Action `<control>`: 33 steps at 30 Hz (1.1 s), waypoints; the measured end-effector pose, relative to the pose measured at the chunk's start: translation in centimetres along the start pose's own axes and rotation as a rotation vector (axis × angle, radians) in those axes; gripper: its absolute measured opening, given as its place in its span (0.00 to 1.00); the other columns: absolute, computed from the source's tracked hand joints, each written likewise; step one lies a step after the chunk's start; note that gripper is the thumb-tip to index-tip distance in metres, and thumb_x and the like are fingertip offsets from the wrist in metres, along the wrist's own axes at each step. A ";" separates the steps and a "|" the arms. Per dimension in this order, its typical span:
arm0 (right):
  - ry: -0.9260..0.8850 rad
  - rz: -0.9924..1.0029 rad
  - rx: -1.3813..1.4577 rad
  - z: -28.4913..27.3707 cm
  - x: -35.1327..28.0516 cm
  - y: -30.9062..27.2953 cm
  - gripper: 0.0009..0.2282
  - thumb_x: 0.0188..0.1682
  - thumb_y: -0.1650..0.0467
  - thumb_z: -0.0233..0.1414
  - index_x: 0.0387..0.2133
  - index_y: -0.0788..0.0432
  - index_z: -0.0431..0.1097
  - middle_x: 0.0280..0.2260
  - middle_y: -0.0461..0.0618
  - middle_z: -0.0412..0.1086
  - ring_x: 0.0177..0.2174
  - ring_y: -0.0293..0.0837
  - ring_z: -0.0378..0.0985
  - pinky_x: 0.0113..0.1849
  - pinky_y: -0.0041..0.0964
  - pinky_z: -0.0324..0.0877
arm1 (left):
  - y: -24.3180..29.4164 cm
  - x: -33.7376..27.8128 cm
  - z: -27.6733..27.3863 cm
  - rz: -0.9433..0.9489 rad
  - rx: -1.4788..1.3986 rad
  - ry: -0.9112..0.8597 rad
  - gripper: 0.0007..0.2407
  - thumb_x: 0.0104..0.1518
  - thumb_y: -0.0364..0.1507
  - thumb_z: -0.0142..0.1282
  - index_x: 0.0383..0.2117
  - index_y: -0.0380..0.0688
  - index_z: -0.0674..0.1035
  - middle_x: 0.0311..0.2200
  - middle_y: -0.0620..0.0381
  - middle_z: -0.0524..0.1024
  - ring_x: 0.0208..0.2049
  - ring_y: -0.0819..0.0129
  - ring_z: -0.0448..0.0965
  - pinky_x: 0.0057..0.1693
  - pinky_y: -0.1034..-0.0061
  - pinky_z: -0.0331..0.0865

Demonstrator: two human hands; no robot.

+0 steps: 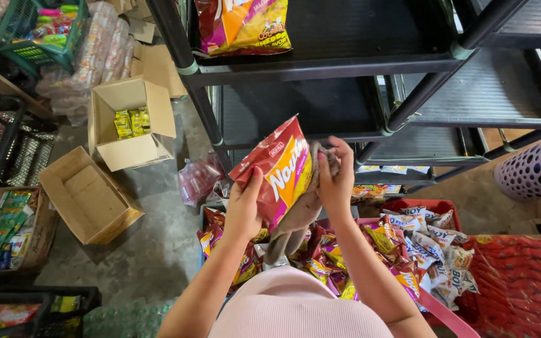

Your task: Wiping down individual bags of snacks with a cloth and placing them on a shelf.

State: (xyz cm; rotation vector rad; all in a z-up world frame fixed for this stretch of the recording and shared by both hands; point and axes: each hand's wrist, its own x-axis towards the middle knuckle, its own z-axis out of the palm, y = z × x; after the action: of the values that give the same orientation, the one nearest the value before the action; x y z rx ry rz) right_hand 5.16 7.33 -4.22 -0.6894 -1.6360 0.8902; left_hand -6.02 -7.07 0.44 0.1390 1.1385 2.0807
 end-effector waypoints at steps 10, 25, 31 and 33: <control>-0.477 0.366 0.224 -1.9 -4.1 2.7 0.18 0.50 0.75 0.58 0.55 0.53 0.71 0.43 0.50 0.74 0.40 0.42 0.74 0.50 0.48 0.69 | 2.6 -0.4 0.6 -0.075 -0.286 -0.006 0.14 0.62 0.41 0.54 0.47 0.48 0.79 0.45 0.49 0.80 0.47 0.53 0.81 0.57 0.59 0.74; -0.377 0.415 0.725 -2.6 -5.3 7.2 0.14 0.54 0.70 0.53 0.49 0.68 0.69 0.37 0.57 0.77 0.35 0.44 0.80 0.42 0.47 0.76 | 2.3 2.7 -0.1 0.192 -0.139 -0.083 0.09 0.62 0.32 0.58 0.41 0.40 0.78 0.33 0.50 0.80 0.35 0.64 0.83 0.47 0.66 0.80; -0.522 0.172 0.536 -3.1 0.2 0.0 0.12 0.55 0.65 0.52 0.41 0.63 0.76 0.38 0.51 0.77 0.40 0.40 0.75 0.47 0.46 0.70 | 8.2 1.6 4.4 0.440 0.040 -0.102 0.06 0.62 0.32 0.58 0.35 0.44 0.78 0.28 0.60 0.78 0.32 0.77 0.77 0.45 0.77 0.76; -0.521 -0.017 0.325 -4.0 3.2 -1.1 0.17 0.55 0.61 0.52 0.44 0.65 0.73 0.39 0.59 0.78 0.43 0.47 0.77 0.48 0.48 0.70 | 11.1 1.7 6.0 0.747 0.357 -0.194 0.04 0.62 0.31 0.59 0.34 0.47 0.80 0.27 0.61 0.75 0.34 0.79 0.71 0.48 0.79 0.70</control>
State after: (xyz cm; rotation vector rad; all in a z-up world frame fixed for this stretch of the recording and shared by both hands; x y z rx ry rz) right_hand 8.29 10.08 -1.08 -0.2225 -1.8784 1.3655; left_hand -10.95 -5.50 12.12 1.0529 1.4688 2.3757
